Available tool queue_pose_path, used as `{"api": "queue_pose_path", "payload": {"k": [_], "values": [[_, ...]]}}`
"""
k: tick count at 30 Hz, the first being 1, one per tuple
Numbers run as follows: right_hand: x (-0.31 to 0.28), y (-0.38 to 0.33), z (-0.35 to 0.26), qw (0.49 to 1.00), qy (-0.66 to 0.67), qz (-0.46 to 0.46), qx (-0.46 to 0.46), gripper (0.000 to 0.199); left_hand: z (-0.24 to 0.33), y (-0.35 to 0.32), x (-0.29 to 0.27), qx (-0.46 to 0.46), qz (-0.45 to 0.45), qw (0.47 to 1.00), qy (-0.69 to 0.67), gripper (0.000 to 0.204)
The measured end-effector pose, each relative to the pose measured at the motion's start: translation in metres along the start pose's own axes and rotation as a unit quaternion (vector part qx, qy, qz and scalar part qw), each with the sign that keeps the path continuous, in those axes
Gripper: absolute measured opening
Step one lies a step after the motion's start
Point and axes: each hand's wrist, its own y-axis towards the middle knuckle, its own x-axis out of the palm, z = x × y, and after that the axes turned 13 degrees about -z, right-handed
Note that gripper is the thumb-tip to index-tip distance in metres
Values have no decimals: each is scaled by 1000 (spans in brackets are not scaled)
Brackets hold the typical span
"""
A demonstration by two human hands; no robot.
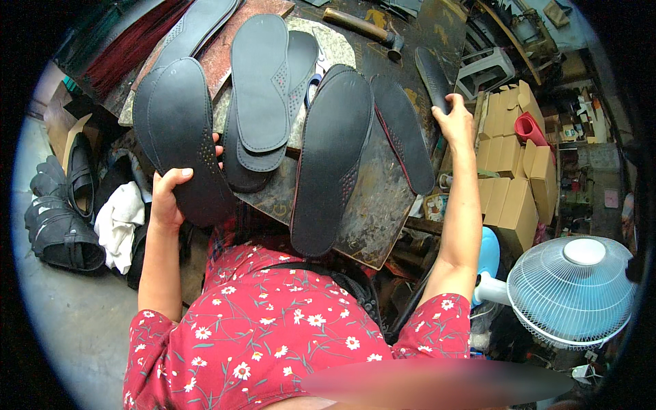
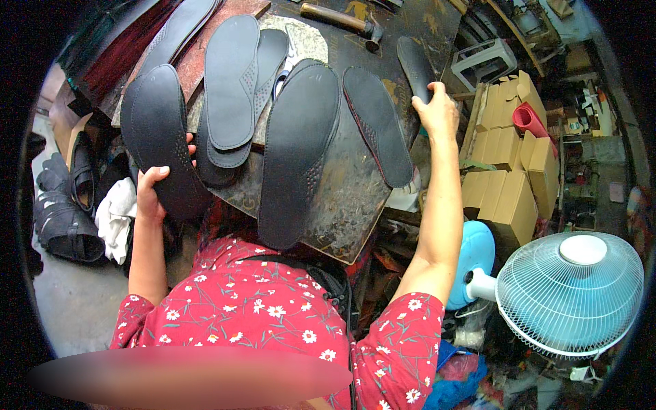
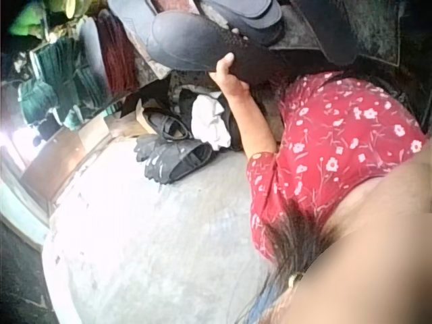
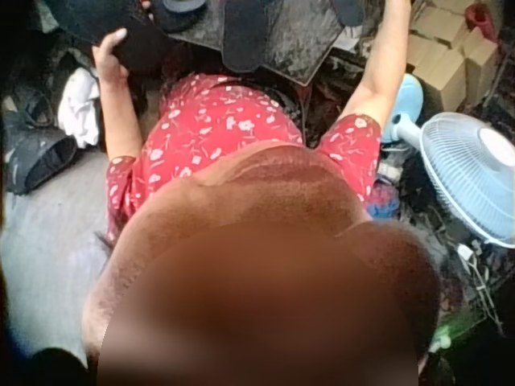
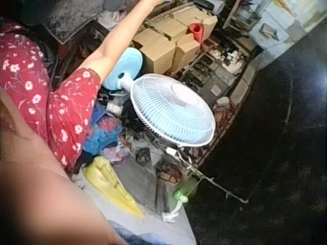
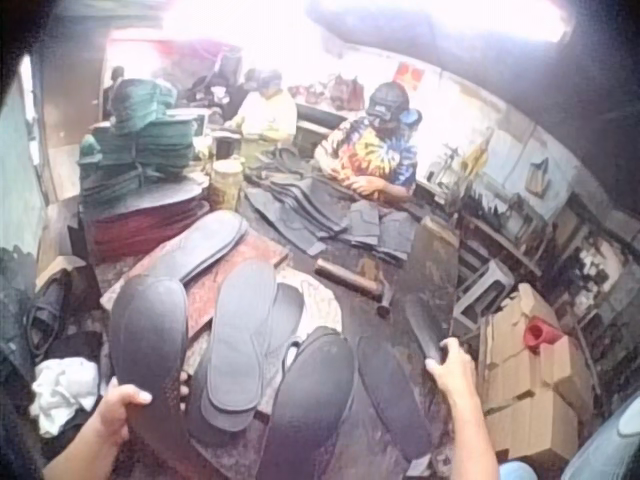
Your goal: The person picks up, compares, and stacks various shoe insoles on a workbench. They handle multiple insoles, turning them over to inspect both sides and aligning them into piles.
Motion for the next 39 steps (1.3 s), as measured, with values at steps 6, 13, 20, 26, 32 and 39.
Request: {"api": "queue_pose_path", "payload": {"k": [6, 13, 20, 26, 32, 39], "values": [[-43, -58, 18, 769, 628, -121, -2, 49, -1, 1, -2, 6, -4, 1000, -4, 71], [-45, -140, 17, 639, 736, -225, -17, 49, 0, 1, -1, 0, -3, 1000, 3, 74], [-31, -172, 17, 631, 748, -202, -21, 48, -1, 2, 0, 14, -1, 1000, 13, 68], [-38, -173, 0, 800, 595, 30, -77, 47, -1, 2, 1, 14, -2, 1000, 6, 69], [-16, -160, -47, 971, 110, 115, -177, 45, 0, 3, 0, 16, -7, 1000, 10, 69], [4, -168, -45, 983, 166, -2, -85, 47, 0, 3, 0, 11, -10, 1000, 5, 70]]}}
